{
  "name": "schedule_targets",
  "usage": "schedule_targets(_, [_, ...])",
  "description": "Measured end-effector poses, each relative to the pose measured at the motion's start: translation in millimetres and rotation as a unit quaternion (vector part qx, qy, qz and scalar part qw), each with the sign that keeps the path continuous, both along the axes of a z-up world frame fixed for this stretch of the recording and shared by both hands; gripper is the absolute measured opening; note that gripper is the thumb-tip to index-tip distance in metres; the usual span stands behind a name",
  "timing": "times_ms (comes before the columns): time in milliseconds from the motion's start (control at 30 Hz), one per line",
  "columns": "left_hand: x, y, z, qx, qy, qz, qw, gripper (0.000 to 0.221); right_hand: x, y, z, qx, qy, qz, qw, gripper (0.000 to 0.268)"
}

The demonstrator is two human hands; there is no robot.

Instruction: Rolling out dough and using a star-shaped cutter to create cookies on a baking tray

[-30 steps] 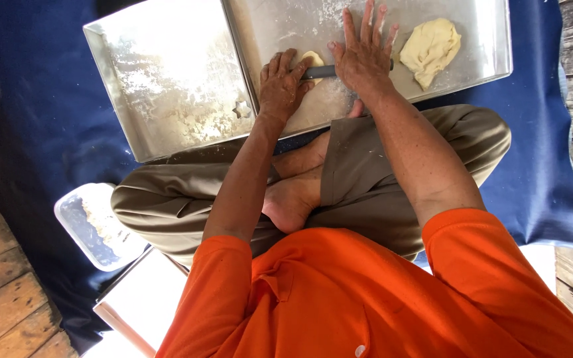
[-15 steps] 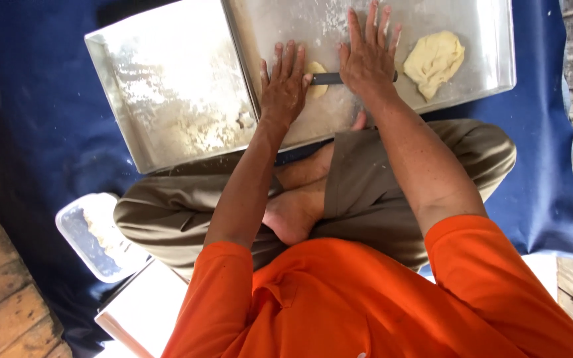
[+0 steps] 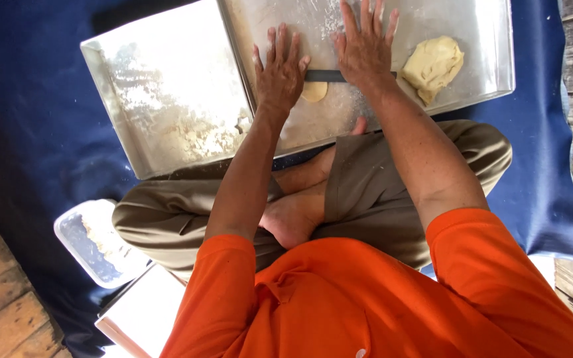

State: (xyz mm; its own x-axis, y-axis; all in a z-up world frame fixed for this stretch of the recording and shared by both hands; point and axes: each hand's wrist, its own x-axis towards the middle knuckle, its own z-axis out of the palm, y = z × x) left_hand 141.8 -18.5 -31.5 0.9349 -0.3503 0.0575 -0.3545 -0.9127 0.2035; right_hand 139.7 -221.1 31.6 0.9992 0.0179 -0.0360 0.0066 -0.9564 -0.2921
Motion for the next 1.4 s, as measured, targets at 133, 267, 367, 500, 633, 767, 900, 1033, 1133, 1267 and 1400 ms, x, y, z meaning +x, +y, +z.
schedule_targets(133, [-41.9,7.7,1.1,0.02,0.002,0.015,1.0,0.064,-31.3,1.7,-5.3,0.01,0.06,0.02,0.998,0.062])
schedule_targets(267, [-88.0,17.4,15.3,0.06,-0.009,-0.004,0.998,0.071,-51.6,9.6,6.6,-0.005,0.198,0.021,0.98,0.077])
schedule_targets(367, [-113.1,25.9,11.1,0.054,0.011,-0.023,0.998,0.068,-66.3,4.7,5.6,-0.009,0.262,0.016,0.965,0.084])
schedule_targets(500, [-135.9,34.2,19.8,0.036,0.031,-0.022,0.999,0.061,-75.8,0.6,16.8,-0.025,0.299,0.007,0.954,0.091])
schedule_targets(633, [-133.1,37.9,46.9,-0.045,0.014,-0.023,0.999,0.044,-78.8,6.0,16.2,0.042,0.185,-0.034,0.981,0.064])
schedule_targets(767, [-100.7,28.3,73.1,-0.125,0.062,-0.006,0.99,0.035,-69.1,16.5,-3.8,0.07,0.118,-0.033,0.99,0.043])
schedule_targets(900, [-62.8,16.4,50.3,-0.14,0.081,0.016,0.987,0.036,-60.5,15.4,-33.3,0.076,0.004,0.015,0.997,0.035])
schedule_targets(1033, [-30.3,1.7,28.7,-0.117,0.055,0.002,0.992,0.033,-48.0,17.9,-24.8,0.118,0.045,-0.006,0.992,0.033])
schedule_targets(1133, [-16.9,-8.3,21.3,-0.105,0.028,-0.012,0.994,0.027,-41.8,19.8,-16.1,0.14,0.069,-0.017,0.988,0.026])
schedule_targets(1267, [-11.5,-16.1,23.7,-0.146,-0.027,-0.021,0.989,0.012,-34.8,19.5,-21.1,0.15,0.085,-0.017,0.985,0.021])
schedule_targets(1400, [-5.6,-19.2,16.6,-0.135,-0.018,-0.007,0.991,0.01,-33.8,18.3,-44.7,0.144,0.044,0.001,0.989,0.021])
